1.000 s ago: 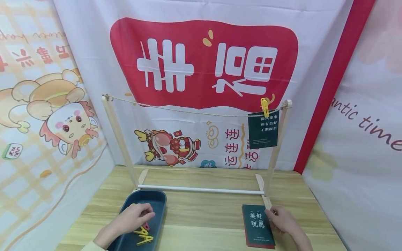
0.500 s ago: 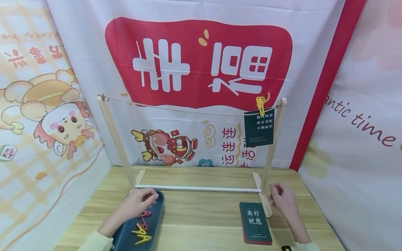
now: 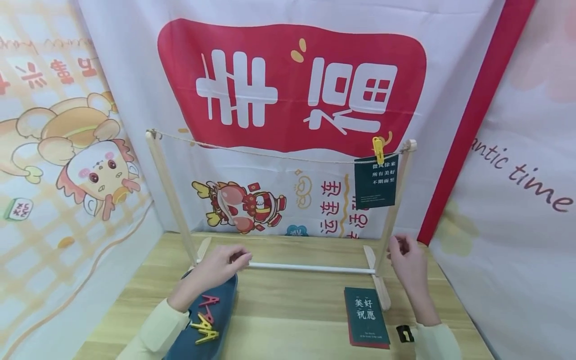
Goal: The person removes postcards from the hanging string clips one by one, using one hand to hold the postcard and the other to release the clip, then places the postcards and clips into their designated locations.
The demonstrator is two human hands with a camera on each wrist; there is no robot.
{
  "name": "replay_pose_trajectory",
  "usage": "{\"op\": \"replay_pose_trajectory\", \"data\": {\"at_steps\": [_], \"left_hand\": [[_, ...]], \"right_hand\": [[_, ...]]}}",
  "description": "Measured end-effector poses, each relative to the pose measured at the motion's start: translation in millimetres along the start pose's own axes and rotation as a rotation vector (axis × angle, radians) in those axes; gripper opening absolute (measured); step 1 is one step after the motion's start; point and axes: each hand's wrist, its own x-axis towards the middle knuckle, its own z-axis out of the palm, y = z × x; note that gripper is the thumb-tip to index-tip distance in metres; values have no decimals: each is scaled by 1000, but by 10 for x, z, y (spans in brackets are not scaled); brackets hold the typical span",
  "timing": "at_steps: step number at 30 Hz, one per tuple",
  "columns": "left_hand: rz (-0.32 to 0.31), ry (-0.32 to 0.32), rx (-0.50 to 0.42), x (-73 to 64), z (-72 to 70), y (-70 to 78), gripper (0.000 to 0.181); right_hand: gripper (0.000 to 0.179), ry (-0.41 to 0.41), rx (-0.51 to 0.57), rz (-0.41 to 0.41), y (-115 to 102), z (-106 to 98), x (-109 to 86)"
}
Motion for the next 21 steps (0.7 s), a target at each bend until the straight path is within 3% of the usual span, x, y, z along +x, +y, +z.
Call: {"op": "replay_pose_trajectory", "data": {"at_steps": [10, 17, 21], "left_hand": [[178, 66, 42, 369, -167, 403, 12], [258, 146, 34, 588, -305, 669, 12], [296, 145, -18, 716, -373, 828, 11]], "right_hand": [[31, 44, 176, -8, -474, -3, 224], [33, 82, 245, -27, -628, 1, 369], [34, 96, 245, -61, -657, -55, 412]]}}
